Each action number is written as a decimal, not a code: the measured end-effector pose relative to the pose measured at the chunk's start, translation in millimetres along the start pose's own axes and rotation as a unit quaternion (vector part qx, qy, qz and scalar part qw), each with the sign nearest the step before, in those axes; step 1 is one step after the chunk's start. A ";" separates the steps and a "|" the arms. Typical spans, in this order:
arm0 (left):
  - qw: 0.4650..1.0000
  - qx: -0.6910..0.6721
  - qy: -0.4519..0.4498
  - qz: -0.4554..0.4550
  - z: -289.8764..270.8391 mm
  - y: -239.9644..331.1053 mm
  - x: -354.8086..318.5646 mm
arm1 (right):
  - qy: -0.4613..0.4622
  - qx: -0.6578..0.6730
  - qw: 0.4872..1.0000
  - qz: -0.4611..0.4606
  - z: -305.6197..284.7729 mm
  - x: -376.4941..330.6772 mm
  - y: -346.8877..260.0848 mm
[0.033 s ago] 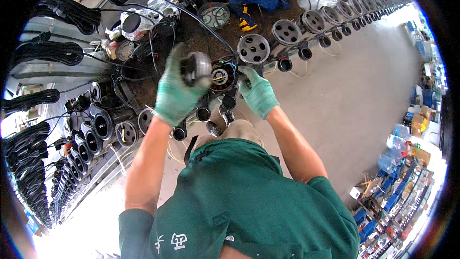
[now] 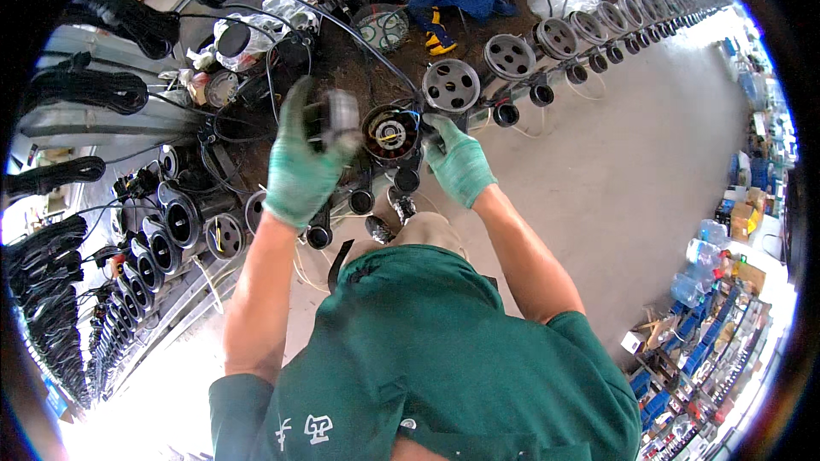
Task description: The person picks up metal pulleys from a blue bin and places them onto a long row of cylindrical components on a workbench. They then insert wires into the center of the pulleys and secure them with small clips. The person repeats this process for multiple units along the assembly line.
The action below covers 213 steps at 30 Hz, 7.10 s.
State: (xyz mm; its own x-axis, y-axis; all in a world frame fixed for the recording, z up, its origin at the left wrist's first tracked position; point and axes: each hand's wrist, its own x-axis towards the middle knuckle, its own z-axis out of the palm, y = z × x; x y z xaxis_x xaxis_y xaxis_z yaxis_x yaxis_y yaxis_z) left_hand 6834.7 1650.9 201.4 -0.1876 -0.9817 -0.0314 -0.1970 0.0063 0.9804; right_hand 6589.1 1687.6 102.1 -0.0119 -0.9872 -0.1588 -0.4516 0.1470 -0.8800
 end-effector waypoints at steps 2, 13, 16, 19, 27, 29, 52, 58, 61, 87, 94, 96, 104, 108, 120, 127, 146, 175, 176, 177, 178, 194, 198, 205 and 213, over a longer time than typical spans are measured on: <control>0.949 -0.313 0.031 -0.010 -8.4 6.2 -17.0 | 0.008 -0.120 0.992 -0.034 -7.3 5.6 -18.0; 0.954 -0.297 0.018 -0.035 -18.9 -34.5 -88.7 | -0.224 -0.480 0.830 -0.172 -17.7 65.1 -88.7; 0.945 -0.325 0.023 -0.025 -12.0 -30.3 -93.9 | -0.265 -0.448 0.830 -0.202 -20.3 78.1 -94.8; 0.945 -0.324 0.043 -0.003 -5.0 -25.6 -89.8 | -0.264 -0.392 0.852 -0.225 -22.3 96.4 -75.7; 0.956 -0.254 0.137 -0.047 28.8 -31.9 -56.1 | -0.415 -0.365 0.798 -0.240 -34.3 124.6 -104.4; 0.924 -0.326 0.181 -0.083 44.9 -30.2 -54.0 | -0.432 -0.404 0.720 -0.365 -29.7 142.7 -92.7; 0.888 -0.321 0.300 -0.134 110.9 -41.7 -83.6 | -0.624 -0.235 0.571 -0.479 15.4 184.0 -86.7; 0.918 -0.224 0.321 -0.061 114.0 -34.3 -68.0 | -0.608 -0.227 0.648 -0.399 14.8 179.0 -88.4; 0.945 -0.141 0.293 -0.039 116.8 -35.1 -66.8 | -0.598 -0.207 0.662 -0.400 15.3 180.0 -83.9; 0.904 0.233 0.342 -0.110 136.7 -26.3 -20.7 | -0.589 -0.270 0.692 -0.318 -27.3 191.5 -100.8; 0.898 0.227 0.345 -0.152 134.3 -12.9 -19.6 | -0.612 -0.228 0.690 -0.313 -33.7 211.0 -86.1; 0.897 0.214 0.356 -0.148 133.8 -14.5 -19.0 | -0.624 -0.233 0.668 -0.332 -32.9 213.9 -87.2; 0.891 0.196 0.393 -0.115 134.6 -21.4 -15.6 | -0.601 -0.237 0.572 -0.505 -23.1 215.1 -79.7; 0.891 0.202 0.388 -0.124 134.0 -20.0 -16.4 | -0.597 -0.283 0.562 -0.498 -24.9 204.4 -87.9; 0.896 0.224 0.346 -0.164 130.9 -16.1 -15.3 | -0.614 -0.241 0.649 -0.379 -21.8 204.1 -72.1; 0.888 0.273 0.306 -0.209 127.7 -6.1 -11.4 | -0.615 -0.287 0.675 -0.288 -20.9 199.2 -84.6; 0.834 0.448 0.197 -0.255 128.4 12.5 17.9 | -0.427 -0.133 0.828 -0.340 -103.3 165.6 -112.4; 0.781 0.588 -0.042 -0.206 117.8 18.6 44.7 | -0.286 -0.011 0.934 -0.214 -202.2 133.0 -36.3; 0.772 0.604 -0.039 -0.196 121.9 22.8 46.8 | -0.283 -0.012 0.934 -0.216 -206.4 131.4 -33.4; 0.766 0.621 -0.005 -0.166 130.2 28.7 50.0 | -0.280 -0.013 0.935 -0.219 -210.7 129.8 -30.7; 0.781 0.612 -0.002 -0.125 140.4 30.2 54.1 | -0.282 -0.014 0.934 -0.220 -213.7 127.5 -26.8; 0.962 -0.120 0.246 0.000 140.5 32.6 55.9 | -0.245 -0.067 0.956 -0.144 -213.9 88.3 2.0; 0.959 -0.158 0.236 -0.014 136.6 34.9 41.2 | -0.247 -0.220 0.936 -0.123 -177.7 91.6 -16.5; 0.954 -0.236 0.183 -0.013 131.2 17.3 32.9 | -0.214 -0.403 0.881 -0.122 -120.2 104.9 -32.5; 0.960 -0.263 0.090 -0.027 110.7 -2.8 58.4 | -0.154 -0.307 0.918 -0.197 -116.7 96.7 -8.7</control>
State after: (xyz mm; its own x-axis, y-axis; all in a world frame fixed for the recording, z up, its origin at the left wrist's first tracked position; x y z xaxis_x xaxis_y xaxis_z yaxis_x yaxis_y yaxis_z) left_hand 6717.8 1614.6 175.2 -0.0116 -0.9952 -0.0976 0.3205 -0.0961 0.9424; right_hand 6487.8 1583.7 146.6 0.4712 -0.8779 -0.0848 -0.7855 -0.3739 -0.4932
